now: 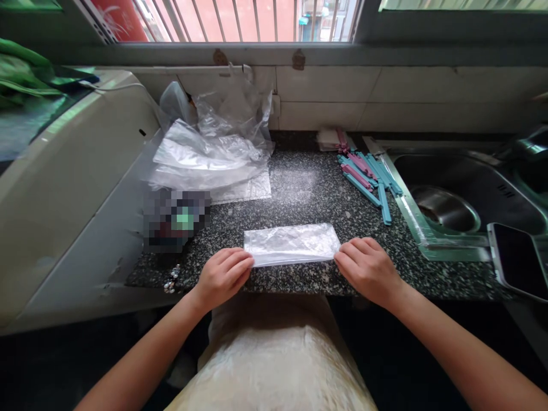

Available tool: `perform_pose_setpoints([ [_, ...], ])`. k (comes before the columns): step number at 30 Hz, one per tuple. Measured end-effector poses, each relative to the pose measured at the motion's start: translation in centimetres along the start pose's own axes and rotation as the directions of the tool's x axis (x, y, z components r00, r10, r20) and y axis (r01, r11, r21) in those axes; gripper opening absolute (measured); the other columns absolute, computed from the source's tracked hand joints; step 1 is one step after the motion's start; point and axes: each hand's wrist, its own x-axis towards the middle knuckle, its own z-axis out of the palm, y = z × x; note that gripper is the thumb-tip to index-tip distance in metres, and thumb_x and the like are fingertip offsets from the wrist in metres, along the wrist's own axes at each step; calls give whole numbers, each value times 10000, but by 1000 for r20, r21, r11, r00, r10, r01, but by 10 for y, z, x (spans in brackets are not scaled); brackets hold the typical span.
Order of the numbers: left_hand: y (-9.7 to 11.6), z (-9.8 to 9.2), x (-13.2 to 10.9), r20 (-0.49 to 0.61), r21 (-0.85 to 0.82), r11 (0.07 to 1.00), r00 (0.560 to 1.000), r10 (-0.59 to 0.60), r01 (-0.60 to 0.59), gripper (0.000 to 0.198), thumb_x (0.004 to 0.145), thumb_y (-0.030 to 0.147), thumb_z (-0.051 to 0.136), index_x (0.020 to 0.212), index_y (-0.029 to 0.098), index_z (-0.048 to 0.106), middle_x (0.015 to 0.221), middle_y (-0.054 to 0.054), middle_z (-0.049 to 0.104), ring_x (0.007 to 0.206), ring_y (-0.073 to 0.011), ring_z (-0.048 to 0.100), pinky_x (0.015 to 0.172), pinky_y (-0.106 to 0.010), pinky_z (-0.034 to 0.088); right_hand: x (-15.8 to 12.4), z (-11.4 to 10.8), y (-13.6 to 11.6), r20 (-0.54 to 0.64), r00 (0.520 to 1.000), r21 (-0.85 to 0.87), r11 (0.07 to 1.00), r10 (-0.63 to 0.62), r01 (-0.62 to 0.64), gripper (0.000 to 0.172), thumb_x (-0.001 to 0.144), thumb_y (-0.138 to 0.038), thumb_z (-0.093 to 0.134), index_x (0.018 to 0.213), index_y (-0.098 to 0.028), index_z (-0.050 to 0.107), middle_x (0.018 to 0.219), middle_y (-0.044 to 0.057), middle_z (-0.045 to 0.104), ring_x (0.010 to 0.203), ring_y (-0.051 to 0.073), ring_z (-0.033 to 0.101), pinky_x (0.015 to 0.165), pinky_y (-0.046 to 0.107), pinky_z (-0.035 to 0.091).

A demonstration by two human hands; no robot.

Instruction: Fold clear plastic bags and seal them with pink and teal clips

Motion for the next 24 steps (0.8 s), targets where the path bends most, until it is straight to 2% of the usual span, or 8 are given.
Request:
perform_pose_setpoints([
  [3, -3, -5, 15, -105, -80, 996, 994, -34, 26, 80, 810, 136, 517, 855, 173, 572, 801, -53, 669, 764, -158, 589, 728, -302, 482, 14, -2, -1, -87, 996, 9, 1000, 19, -18, 121, 838, -220, 528, 805, -172, 634, 776, 53, 651, 747, 168, 530, 708, 303, 365],
  [7, -5, -11, 47, -158, -162, 987, 987, -27, 1, 57, 800, 128, 536, 825, 163, 573, 772, -53, 660, 738, -155, 570, 714, -306, 483, 51, 0, -17, -182, 983, 131, 991, 9, 15, 238, 830, -366, 545, 937, -173, 634, 870, 66, 654, 814, 186, 528, 749, 317, 375],
  [10, -7, -19, 70, -166, -204, 979, 986, -21, -14, 51, 805, 143, 536, 824, 159, 579, 745, -49, 646, 722, -151, 551, 693, -304, 477, 83, -1, -27, -226, 974, 234, 971, 6, 48, 279, 829, -393, 539, 958, -164, 633, 852, 61, 654, 804, 188, 519, 731, 322, 364],
  [13, -8, -29, 89, -196, -280, 960, 980, -44, -13, 58, 814, 142, 525, 833, 162, 576, 723, -32, 630, 692, -132, 539, 668, -282, 471, 109, -6, -26, -237, 970, 343, 939, 48, 37, 216, 859, -328, 502, 859, -164, 642, 769, 41, 653, 745, 167, 510, 708, 310, 357],
  [18, -13, -37, 109, -246, -441, 885, 928, -279, 149, 55, 799, 209, 584, 769, 167, 566, 675, -1, 599, 641, -97, 531, 616, -227, 451, 136, -15, -9, -202, 975, 520, 854, 95, 24, 265, 873, -275, 471, 671, -169, 606, 655, 27, 629, 639, 133, 487, 670, 290, 369],
  [21, -19, -37, 116, -193, -573, 782, 887, -420, 246, 104, 790, 254, 598, 732, 169, 577, 656, 5, 586, 610, -87, 519, 594, -217, 442, 142, -18, 4, -155, 983, 565, 825, 100, 5, 236, 851, -280, 508, 666, -171, 605, 663, 26, 637, 641, 133, 499, 681, 296, 381],
  [24, -29, -39, 119, -132, -690, 651, 829, -543, 316, 132, 771, 293, 614, 722, 173, 591, 644, 6, 589, 586, -83, 512, 564, -210, 434, 134, -20, 22, -71, 992, 597, 801, 108, -45, 202, 835, -298, 534, 696, -178, 619, 702, 32, 654, 675, 141, 526, 702, 307, 393],
])
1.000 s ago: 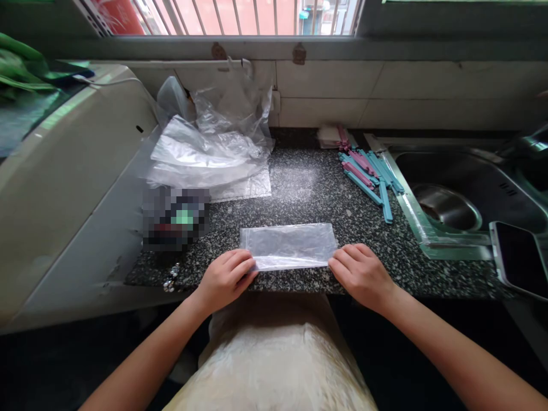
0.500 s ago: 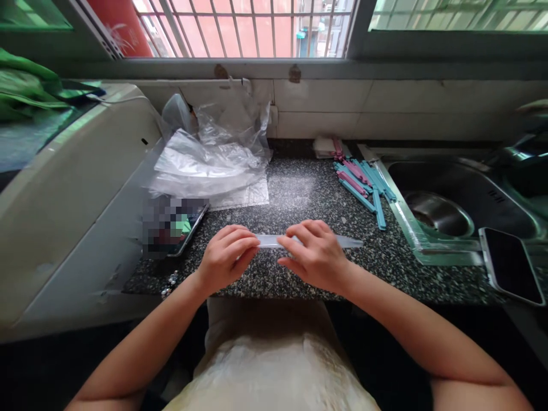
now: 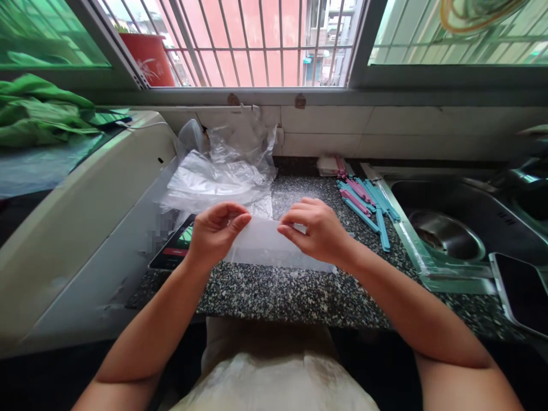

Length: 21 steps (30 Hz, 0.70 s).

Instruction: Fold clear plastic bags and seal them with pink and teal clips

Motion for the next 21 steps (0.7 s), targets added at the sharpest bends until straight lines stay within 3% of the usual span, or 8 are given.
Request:
perform_pose_setpoints([
  [6, -7, -15, 13, -19, -148, 967, 977, -215, 209, 225, 680, 376, 684, 659, 176, 582, 548, 29, 535, 482, -67, 461, 453, -194, 378, -39, -20, 30, 61, 984, 119, 978, 167, -173, 218, 818, -344, 551, 703, -175, 627, 692, 49, 642, 667, 147, 553, 637, 283, 422],
  [10, -13, -14, 16, 7, -173, 943, 958, -286, 283, 231, 657, 374, 689, 640, 174, 575, 531, 30, 524, 469, -66, 454, 446, -197, 363, -63, -18, 40, 67, 950, 180, 933, 304, -312, 308, 832, -380, 516, 622, -171, 603, 627, 43, 596, 598, 131, 528, 579, 264, 421],
  [14, -18, -11, 18, 50, -150, 931, 943, -330, 333, 187, 654, 336, 665, 642, 172, 576, 526, 23, 546, 487, -74, 471, 484, -202, 384, -76, -17, 44, 99, 928, 226, 900, 360, -373, 347, 824, -417, 512, 603, -168, 609, 615, 40, 584, 594, 128, 525, 573, 259, 425],
  [19, -18, -5, 21, 219, -109, 905, 898, -382, 411, 147, 670, 309, 615, 654, 169, 573, 514, 31, 540, 489, -69, 473, 504, -199, 382, -67, -29, 45, 406, 868, 306, 852, 287, -425, 310, 789, -424, 545, 661, -160, 644, 665, 43, 622, 632, 127, 558, 609, 257, 440],
  [21, -16, 2, 20, 297, -87, 901, 875, -383, 424, 135, 679, 295, 603, 659, 164, 579, 523, 32, 540, 501, -67, 477, 519, -198, 381, -55, -28, 42, 466, 836, 330, 821, 289, -467, 295, 772, -429, 555, 745, -156, 665, 726, 53, 647, 676, 136, 575, 631, 261, 444],
])
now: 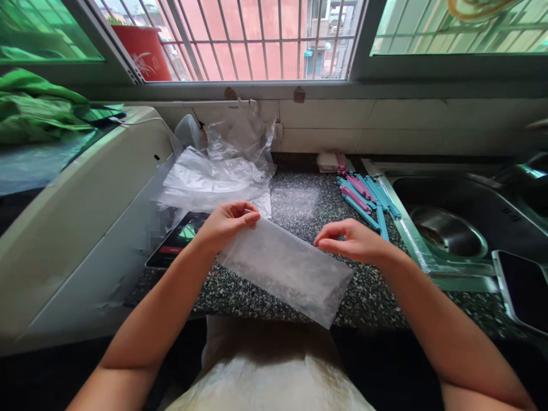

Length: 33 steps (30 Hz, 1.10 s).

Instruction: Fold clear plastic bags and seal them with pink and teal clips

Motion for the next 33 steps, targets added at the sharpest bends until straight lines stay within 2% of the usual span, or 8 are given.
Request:
perform_pose_setpoints([
  [4, -1, 18, 5, 97, 19, 999, 995, -32, 30, 131, 681, 280, 600, 658, 153, 583, 531, 33, 543, 515, -70, 477, 526, -201, 364, 29, 16, -11, -17, 998, 79, 995, 61, -60, 303, 749, -434, 560, 721, -146, 646, 650, 21, 599, 590, 102, 504, 531, 229, 378],
  [6, -5, 23, 9, 111, 18, 999, 993, -48, 46, 139, 683, 284, 597, 656, 149, 579, 527, 36, 535, 509, -70, 467, 525, -204, 354, 43, 27, -9, -38, 995, 128, 988, 94, -88, 323, 737, -445, 554, 636, -141, 600, 543, -16, 506, 496, 73, 412, 458, 217, 302],
  [9, -17, 24, 15, 113, 20, 996, 990, -83, 82, 160, 684, 305, 598, 692, 146, 583, 546, 32, 542, 523, -77, 474, 539, -212, 356, 55, 40, 2, -66, 990, 197, 975, 122, -107, 336, 710, -453, 559, 581, -143, 558, 492, -43, 420, 460, 56, 334, 431, 212, 244],
  [15, -47, 17, 16, 129, 86, 985, 979, -161, 151, 252, 682, 385, 589, 647, 138, 552, 571, 22, 525, 522, -79, 440, 517, -219, 313, 58, 49, 27, -196, 957, 285, 946, 216, -155, 348, 665, -472, 565, 562, -140, 544, 486, -45, 405, 472, 60, 322, 450, 216, 239],
  [18, -55, 18, 13, 152, 127, 979, 972, -178, 160, 240, 686, 366, 564, 607, 142, 537, 541, 33, 493, 514, -78, 411, 515, -219, 293, 58, 50, 32, -82, 969, 274, 940, 233, -203, 352, 649, -473, 587, 547, -138, 547, 483, -46, 413, 473, 61, 333, 459, 218, 240],
  [20, -55, 21, 10, 221, 124, 977, 955, -198, 174, 242, 690, 367, 557, 603, 143, 528, 528, 41, 473, 508, -76, 397, 510, -218, 284, 60, 50, 32, -31, 974, 277, 938, 227, -210, 347, 649, -473, 600, 585, -133, 577, 510, -37, 453, 493, 69, 369, 476, 220, 265],
  [24, -51, 30, 5, 339, 141, 972, 913, -227, 189, 255, 693, 378, 564, 605, 144, 514, 524, 52, 434, 494, -68, 357, 486, -215, 252, 64, 54, 30, -122, 964, 350, 919, 238, -183, 346, 651, -471, 610, 682, -127, 609, 572, -23, 508, 540, 81, 418, 518, 227, 312],
  [33, -53, 37, 3, 384, 207, 970, 901, -200, 127, 215, 716, 337, 554, 631, 142, 534, 544, 48, 434, 515, -73, 357, 488, -217, 253, 64, 63, 29, -194, 962, 308, 943, 191, -125, 282, 647, -415, 598, 604, -137, 584, 521, -34, 470, 498, 72, 378, 482, 222, 288],
])
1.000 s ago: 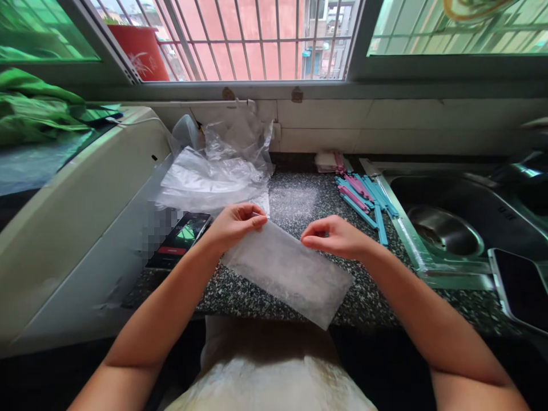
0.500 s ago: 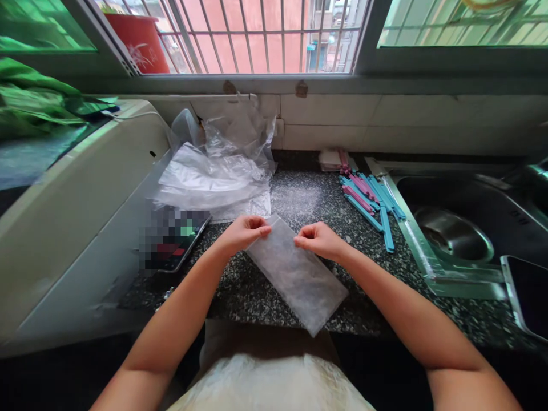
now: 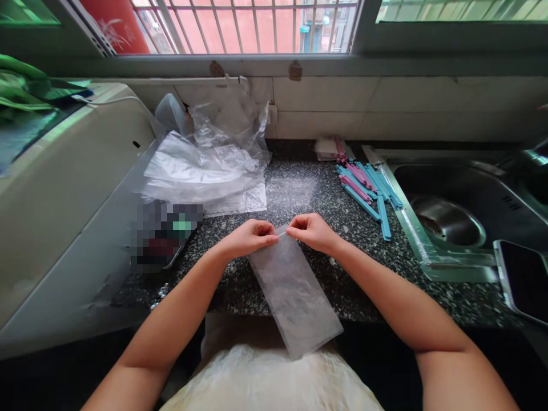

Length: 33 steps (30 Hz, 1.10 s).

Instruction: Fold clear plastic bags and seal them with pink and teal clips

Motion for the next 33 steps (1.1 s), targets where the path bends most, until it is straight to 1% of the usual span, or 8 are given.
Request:
perform_pose_setpoints([
  [6, -5, -1, 2, -26, -25, 1000, 1000, -13, 12, 276, 712, 395, 552, 606, 142, 516, 523, 51, 392, 499, -72, 334, 475, -218, 229, -1, -6, 1, -80, 993, -98, 992, -82, 74, 258, 666, -388, 574, 589, -143, 582, 520, -24, 479, 508, 82, 383, 496, 230, 303],
  [11, -9, -7, 1, -62, -38, 999, 998, -8, 6, 269, 718, 402, 541, 646, 144, 523, 543, 54, 391, 511, -76, 342, 492, -219, 226, -1, -15, 2, -150, 985, -77, 995, -81, 70, 265, 671, -402, 579, 586, -152, 557, 543, -22, 486, 525, 89, 402, 522, 240, 323],
  [14, -9, -9, 1, -81, -15, 1000, 997, -4, 2, 252, 713, 387, 542, 650, 144, 528, 545, 54, 396, 515, -80, 348, 498, -220, 238, 1, -16, 4, -84, 996, -26, 999, -31, 29, 272, 658, -415, 597, 614, -148, 561, 555, -27, 487, 533, 86, 407, 529, 237, 326],
  [17, -9, -8, 1, -60, -6, 1000, 998, 10, -10, 237, 714, 376, 542, 679, 141, 550, 559, 46, 437, 530, -89, 378, 512, -223, 270, 3, -15, 7, 11, 1000, 15, 1000, 19, -19, 300, 647, -438, 617, 653, -141, 574, 566, -30, 493, 540, 84, 417, 527, 231, 329],
  [21, -9, -7, 3, -36, -6, 1000, 999, 8, -8, 239, 707, 376, 554, 680, 139, 566, 571, 38, 469, 542, -94, 395, 524, -227, 292, 4, -12, 11, 38, 999, 17, 1000, 7, -7, 310, 646, -440, 623, 617, -138, 562, 556, -35, 476, 531, 76, 404, 508, 221, 311],
  [25, -8, -8, 4, -108, -69, 997, 993, -35, 28, 284, 665, 420, 592, 658, 138, 560, 549, 48, 438, 534, -85, 371, 520, -219, 262, 4, -11, 10, -16, 1000, 17, 1000, -10, 10, 289, 646, -423, 614, 605, -145, 548, 554, -38, 468, 529, 77, 400, 516, 227, 312],
  [30, -10, -12, 6, -224, -251, 968, 973, -50, -8, 378, 617, 505, 606, 572, 161, 455, 522, 61, 383, 504, -72, 326, 509, -218, 241, 4, -12, 10, -153, 988, 62, 997, -38, 48, 281, 646, -417, 611, 596, -156, 522, 576, -36, 480, 549, 81, 413, 549, 237, 332],
  [33, -13, -13, 7, -256, -253, 967, 966, -34, -33, 378, 608, 498, 616, 567, 158, 454, 531, 57, 393, 511, -71, 332, 518, -220, 248, 4, -15, 11, -122, 992, 78, 996, -23, 33, 294, 638, -428, 622, 593, -157, 519, 573, -38, 479, 548, 81, 415, 545, 235, 329],
])
